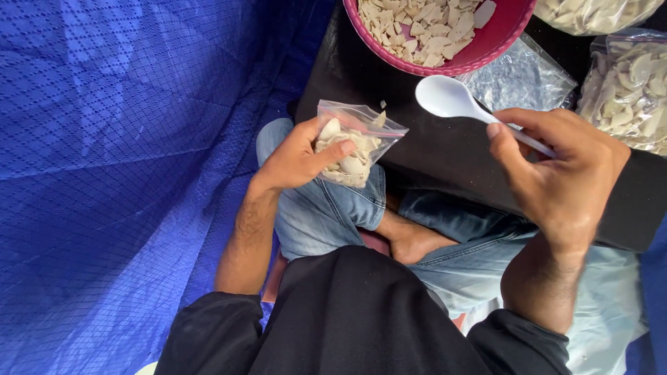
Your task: Packing white chips from a bowl into small plastic bags using a spoon.
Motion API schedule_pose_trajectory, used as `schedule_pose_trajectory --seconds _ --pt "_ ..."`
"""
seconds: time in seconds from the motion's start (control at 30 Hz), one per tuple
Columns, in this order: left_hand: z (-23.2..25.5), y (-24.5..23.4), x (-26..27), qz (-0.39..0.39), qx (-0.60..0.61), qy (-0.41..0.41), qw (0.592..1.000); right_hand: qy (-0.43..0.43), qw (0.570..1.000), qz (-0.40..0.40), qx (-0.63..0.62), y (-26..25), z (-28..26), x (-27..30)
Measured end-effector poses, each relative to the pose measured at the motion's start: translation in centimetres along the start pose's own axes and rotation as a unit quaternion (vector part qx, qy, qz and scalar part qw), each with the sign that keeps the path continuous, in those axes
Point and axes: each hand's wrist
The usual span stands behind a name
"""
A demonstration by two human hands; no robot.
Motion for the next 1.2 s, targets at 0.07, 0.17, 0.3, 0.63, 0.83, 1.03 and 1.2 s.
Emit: schedule_pose_trajectory --seconds 0.07,0.17,0.3,0.63,0.83,1.03,1.2 --pt "-0.1 -0.7 0.3 0.012 -0.006 -0.002 1.0 0.021 0.999 -0.035 0.021 0.8 1.0 0.3" --pt "-0.2 -2.0 0.9 0.034 -0.027 -0.004 0.999 0.05 0.991 -0.084 0.089 2.6 2.4 1.1" --pt "0.8 -3.7 2.1 0.037 -0.091 -0.032 0.995 0.063 0.983 -0.095 0.147 4.8 2.5 1.3" --pt "0.5 -4.7 2.8 0.033 -0.167 -0.054 0.984 0.109 0.989 -0.082 -0.064 10.1 3.3 -0.1" --pt "0.1 -5.5 3.3 0.033 -0.178 -0.076 0.98 -0.014 0.996 -0.006 0.086 8.9 2.8 0.2" --pt "-0.4 -5.4 3.1 0.033 -0.184 -0.078 0.979 -0.059 0.985 0.045 0.158 9.6 4.4 -1.0" --pt "-0.4 -5.4 2.8 0.021 -0.182 -0.082 0.98 -0.008 1.0 -0.015 0.017 10.6 4.2 -1.5"
Point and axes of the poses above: each hand's wrist, its own x-axis away from the middle knuckle, its own y-axis out of the palm, z = x × y, and after that the axes turned 3 degrees about -x, right-handed
